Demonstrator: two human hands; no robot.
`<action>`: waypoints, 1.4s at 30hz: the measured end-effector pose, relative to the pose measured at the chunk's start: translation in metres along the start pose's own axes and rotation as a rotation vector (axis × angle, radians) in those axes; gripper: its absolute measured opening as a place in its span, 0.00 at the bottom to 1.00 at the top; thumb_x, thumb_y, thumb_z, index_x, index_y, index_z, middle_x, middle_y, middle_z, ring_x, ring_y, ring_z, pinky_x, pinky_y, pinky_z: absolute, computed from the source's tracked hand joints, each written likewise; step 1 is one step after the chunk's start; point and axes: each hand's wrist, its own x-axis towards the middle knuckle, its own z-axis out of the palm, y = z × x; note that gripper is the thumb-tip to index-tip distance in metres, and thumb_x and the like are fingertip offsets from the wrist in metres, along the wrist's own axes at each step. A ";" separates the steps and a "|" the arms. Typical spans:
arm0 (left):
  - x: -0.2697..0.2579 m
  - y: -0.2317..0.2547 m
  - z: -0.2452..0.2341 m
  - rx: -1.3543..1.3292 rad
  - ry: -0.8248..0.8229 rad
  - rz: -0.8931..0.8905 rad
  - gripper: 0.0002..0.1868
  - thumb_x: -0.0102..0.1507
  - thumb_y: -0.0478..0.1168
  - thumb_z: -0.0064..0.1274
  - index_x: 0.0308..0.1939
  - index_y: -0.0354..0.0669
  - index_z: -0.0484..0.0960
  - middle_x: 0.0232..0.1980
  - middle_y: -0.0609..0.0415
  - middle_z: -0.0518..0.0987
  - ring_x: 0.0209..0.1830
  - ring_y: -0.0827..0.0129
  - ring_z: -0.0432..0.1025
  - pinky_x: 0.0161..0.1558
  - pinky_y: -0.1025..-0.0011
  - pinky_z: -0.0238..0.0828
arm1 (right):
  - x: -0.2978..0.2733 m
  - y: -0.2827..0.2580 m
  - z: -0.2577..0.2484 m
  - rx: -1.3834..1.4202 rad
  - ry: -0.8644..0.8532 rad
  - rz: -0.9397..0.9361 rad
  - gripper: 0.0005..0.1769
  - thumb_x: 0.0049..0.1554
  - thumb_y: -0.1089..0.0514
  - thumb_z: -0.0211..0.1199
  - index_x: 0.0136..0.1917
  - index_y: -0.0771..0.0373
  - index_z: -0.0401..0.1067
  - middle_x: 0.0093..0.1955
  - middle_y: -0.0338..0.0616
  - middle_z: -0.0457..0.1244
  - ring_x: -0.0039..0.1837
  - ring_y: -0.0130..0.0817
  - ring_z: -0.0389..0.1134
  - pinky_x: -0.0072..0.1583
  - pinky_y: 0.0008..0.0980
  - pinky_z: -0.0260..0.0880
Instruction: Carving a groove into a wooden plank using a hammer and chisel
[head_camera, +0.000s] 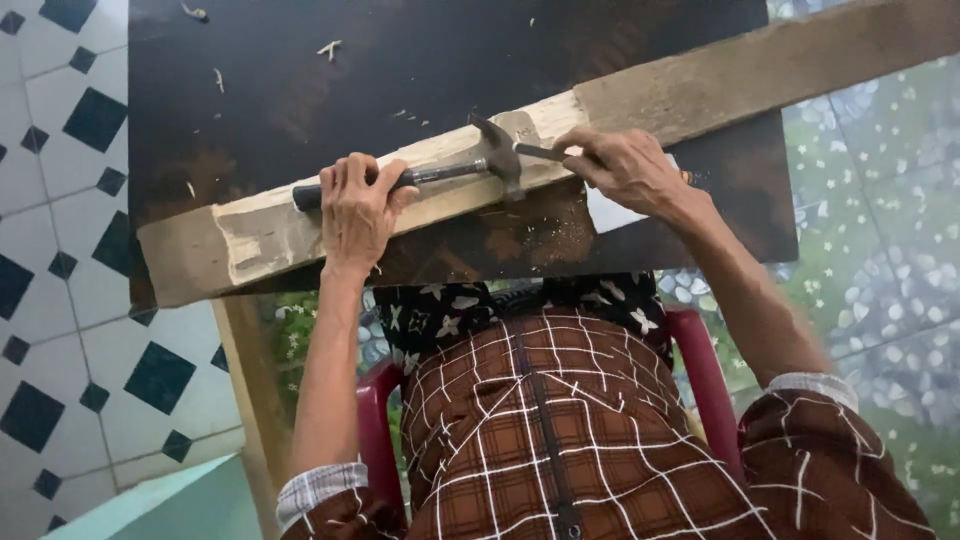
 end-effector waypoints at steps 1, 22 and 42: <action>0.000 0.000 -0.002 0.002 0.001 -0.007 0.22 0.70 0.65 0.45 0.49 0.55 0.78 0.40 0.62 0.57 0.37 0.67 0.62 0.47 0.68 0.59 | 0.002 -0.007 -0.003 -0.002 -0.005 -0.004 0.12 0.68 0.54 0.59 0.63 0.50 0.75 0.30 0.42 0.67 0.35 0.43 0.69 0.47 0.41 0.71; -0.002 0.003 0.001 0.090 -0.002 0.027 0.22 0.66 0.67 0.48 0.45 0.56 0.76 0.40 0.62 0.58 0.37 0.68 0.60 0.46 0.68 0.59 | -0.008 -0.019 0.008 -0.274 0.099 -0.169 0.10 0.67 0.57 0.59 0.61 0.51 0.76 0.30 0.40 0.66 0.28 0.35 0.65 0.39 0.30 0.69; 0.002 -0.002 0.002 0.087 0.014 0.049 0.22 0.72 0.66 0.41 0.46 0.56 0.75 0.41 0.64 0.57 0.36 0.69 0.59 0.44 0.69 0.58 | -0.023 -0.028 0.025 0.036 0.147 -0.093 0.15 0.66 0.54 0.51 0.64 0.48 0.73 0.46 0.47 0.70 0.45 0.51 0.74 0.48 0.47 0.72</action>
